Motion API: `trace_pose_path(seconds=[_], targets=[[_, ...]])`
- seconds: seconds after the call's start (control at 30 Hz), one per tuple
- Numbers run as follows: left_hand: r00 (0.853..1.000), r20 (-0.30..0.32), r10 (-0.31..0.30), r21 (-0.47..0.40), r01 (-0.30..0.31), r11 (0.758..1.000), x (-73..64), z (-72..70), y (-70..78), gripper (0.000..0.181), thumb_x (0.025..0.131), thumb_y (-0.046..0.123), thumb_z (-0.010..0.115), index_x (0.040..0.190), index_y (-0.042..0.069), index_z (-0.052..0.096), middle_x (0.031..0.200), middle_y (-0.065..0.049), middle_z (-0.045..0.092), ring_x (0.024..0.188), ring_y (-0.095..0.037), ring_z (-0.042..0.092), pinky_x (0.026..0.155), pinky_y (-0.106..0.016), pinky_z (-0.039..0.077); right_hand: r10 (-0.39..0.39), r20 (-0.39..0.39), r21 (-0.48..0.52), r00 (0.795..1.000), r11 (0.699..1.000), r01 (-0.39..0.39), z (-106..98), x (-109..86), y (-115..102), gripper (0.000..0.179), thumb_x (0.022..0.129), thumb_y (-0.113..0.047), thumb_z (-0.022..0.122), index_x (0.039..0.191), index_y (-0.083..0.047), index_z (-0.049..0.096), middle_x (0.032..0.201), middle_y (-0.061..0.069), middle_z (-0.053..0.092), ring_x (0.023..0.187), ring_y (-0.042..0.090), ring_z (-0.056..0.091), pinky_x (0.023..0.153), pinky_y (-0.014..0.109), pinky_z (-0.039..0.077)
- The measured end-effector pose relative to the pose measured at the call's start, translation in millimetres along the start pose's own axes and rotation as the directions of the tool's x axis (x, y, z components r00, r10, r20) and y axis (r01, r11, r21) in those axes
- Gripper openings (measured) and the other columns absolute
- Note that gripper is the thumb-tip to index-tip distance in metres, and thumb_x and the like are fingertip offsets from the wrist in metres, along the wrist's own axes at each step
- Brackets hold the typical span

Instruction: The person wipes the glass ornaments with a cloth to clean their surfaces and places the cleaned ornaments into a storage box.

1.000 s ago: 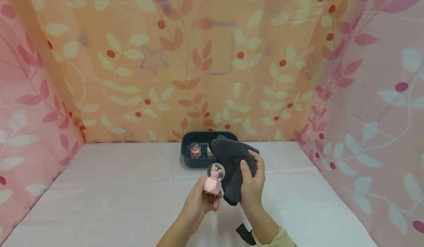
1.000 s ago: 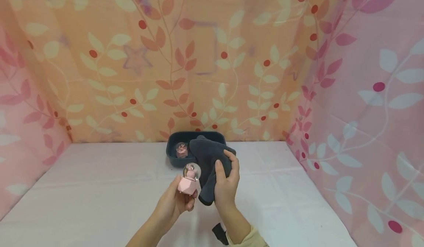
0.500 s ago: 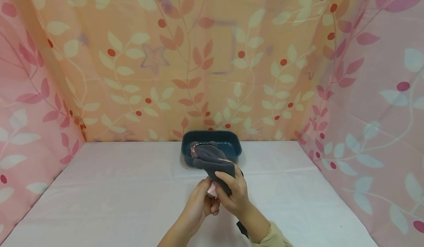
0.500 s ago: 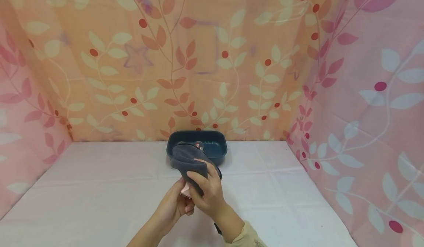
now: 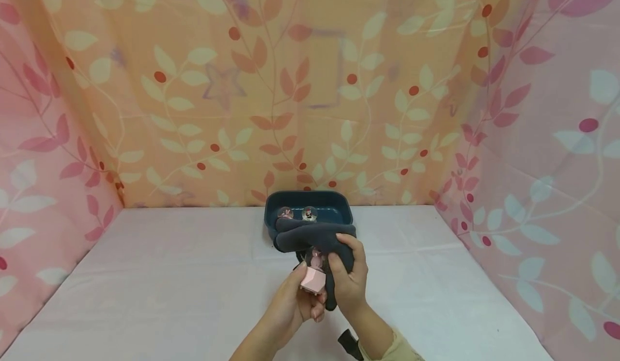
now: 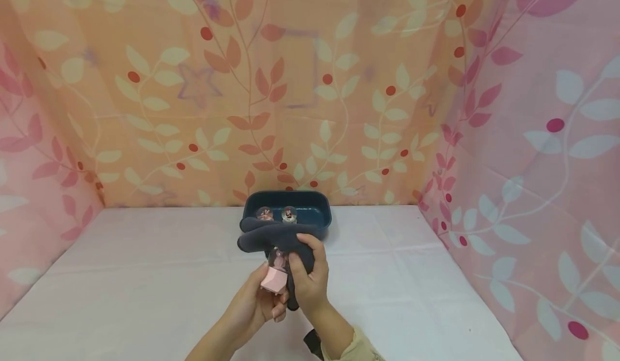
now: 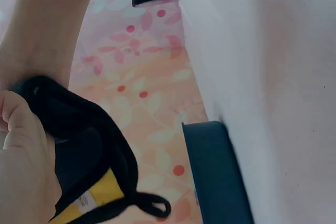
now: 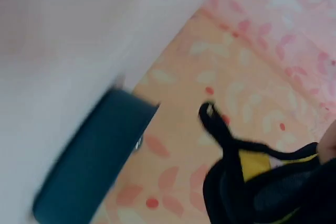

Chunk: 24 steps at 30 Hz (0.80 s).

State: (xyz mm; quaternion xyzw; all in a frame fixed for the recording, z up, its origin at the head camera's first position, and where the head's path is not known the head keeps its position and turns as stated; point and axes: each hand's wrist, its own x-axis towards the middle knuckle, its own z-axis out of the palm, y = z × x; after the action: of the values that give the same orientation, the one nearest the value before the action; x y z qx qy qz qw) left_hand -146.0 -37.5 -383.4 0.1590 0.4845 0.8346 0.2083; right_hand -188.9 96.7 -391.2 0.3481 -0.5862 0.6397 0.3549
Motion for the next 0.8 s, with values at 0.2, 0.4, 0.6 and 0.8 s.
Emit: trace_pose_path(seconds=[0.2,0.4,0.6,0.8], targets=[[0.99,0.134,0.04,-0.037,-0.035,0.999,0.0,-4.7,3.4,0.042,0.106,0.042,0.023,0.103,0.013,0.053,0.077,0.002,0.055,0.056,-0.005,0.05,0.058,-0.022,0.045,0.413,0.017,0.29,0.911,0.87,-0.4,-3,3.8,-11,0.033,0.099,-0.005,0.038,0.126,-0.022,0.047,0.124,0.005,0.048,0.106,0.017,0.053,0.085,0.024,0.049],[0.983,0.178,0.052,0.008,-0.055,0.998,2.3,-10.6,7.0,0.042,0.106,0.04,0.023,0.101,0.013,0.055,0.073,0.003,0.056,0.053,-0.004,0.051,0.056,-0.021,0.045,0.603,0.078,0.442,0.794,0.693,-0.57,-2,6.0,-15,0.027,0.103,-0.013,0.034,0.124,-0.024,0.045,0.127,0.003,0.048,0.111,0.016,0.053,0.091,0.027,0.046],[0.989,0.146,0.011,0.065,-0.021,0.998,2.3,-15.0,7.9,0.043,0.106,0.041,0.027,0.097,0.01,0.056,0.071,0.003,0.058,0.051,-0.003,0.052,0.055,-0.021,0.047,0.726,0.144,0.458,0.673,0.554,-0.695,-1,6.8,-14,0.023,0.104,-0.019,0.032,0.123,-0.022,0.046,0.128,0.001,0.051,0.113,0.016,0.054,0.095,0.029,0.045],[0.999,0.042,-0.035,0.211,0.026,0.977,4.0,-17.0,8.5,0.044,0.103,0.041,0.035,0.091,0.007,0.059,0.07,0.0,0.057,0.051,-0.005,0.053,0.056,-0.021,0.047,0.796,0.219,0.385,0.565,0.461,-0.799,-6,8.8,-11,0.024,0.103,-0.023,0.034,0.122,-0.019,0.048,0.125,0.002,0.055,0.112,0.018,0.055,0.094,0.03,0.045]])
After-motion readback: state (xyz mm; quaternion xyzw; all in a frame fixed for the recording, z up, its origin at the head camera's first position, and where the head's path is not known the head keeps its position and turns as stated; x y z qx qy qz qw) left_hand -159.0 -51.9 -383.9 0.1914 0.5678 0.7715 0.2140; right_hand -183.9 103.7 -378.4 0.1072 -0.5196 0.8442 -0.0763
